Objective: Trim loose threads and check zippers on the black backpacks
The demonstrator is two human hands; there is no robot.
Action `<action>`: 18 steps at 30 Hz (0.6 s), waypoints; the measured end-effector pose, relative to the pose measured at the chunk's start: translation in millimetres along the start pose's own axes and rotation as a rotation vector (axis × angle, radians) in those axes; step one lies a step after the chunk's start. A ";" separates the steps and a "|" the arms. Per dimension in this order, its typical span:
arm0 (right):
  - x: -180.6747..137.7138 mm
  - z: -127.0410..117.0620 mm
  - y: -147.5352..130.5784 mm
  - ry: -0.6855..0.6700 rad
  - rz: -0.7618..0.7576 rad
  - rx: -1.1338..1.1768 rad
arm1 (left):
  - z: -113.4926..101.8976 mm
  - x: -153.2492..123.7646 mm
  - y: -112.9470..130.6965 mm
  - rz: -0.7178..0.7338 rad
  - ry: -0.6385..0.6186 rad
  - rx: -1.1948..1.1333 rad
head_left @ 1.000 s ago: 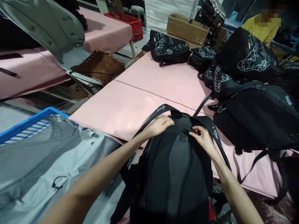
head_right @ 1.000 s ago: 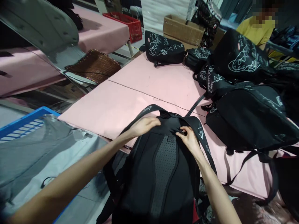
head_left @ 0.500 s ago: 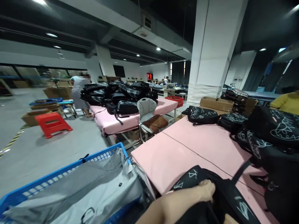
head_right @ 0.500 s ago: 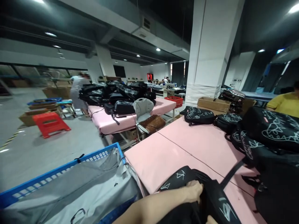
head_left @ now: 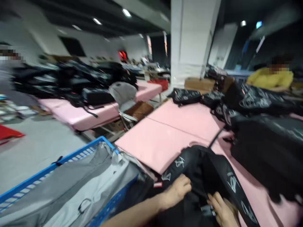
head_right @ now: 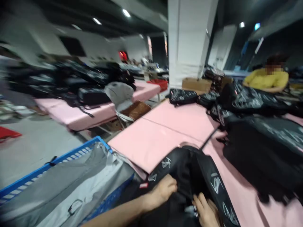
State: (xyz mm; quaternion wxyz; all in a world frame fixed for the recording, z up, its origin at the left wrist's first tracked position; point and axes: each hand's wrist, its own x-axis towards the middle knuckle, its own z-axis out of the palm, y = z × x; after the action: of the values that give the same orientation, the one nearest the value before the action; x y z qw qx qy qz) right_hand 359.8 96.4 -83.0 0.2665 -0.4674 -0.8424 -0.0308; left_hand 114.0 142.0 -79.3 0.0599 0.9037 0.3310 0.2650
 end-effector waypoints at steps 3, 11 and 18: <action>-8.9 -17.8 -20.8 -0.212 0.127 0.000 | 3.9 -23.6 12.2 0.013 -0.003 -0.087; 51.0 -56.2 -19.9 -0.393 0.502 0.066 | 12.6 -39.1 5.3 0.033 -0.139 -0.069; 92.1 -45.4 -30.7 -0.706 0.522 0.001 | 10.8 -40.6 10.2 0.008 -0.176 -0.063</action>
State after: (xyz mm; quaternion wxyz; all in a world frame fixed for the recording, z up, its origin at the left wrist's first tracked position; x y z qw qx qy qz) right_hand 315.5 136.6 5.9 -0.0387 -0.6465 -0.7353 0.1994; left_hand 99.4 109.2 -103.4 0.1160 0.9225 0.3125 0.1948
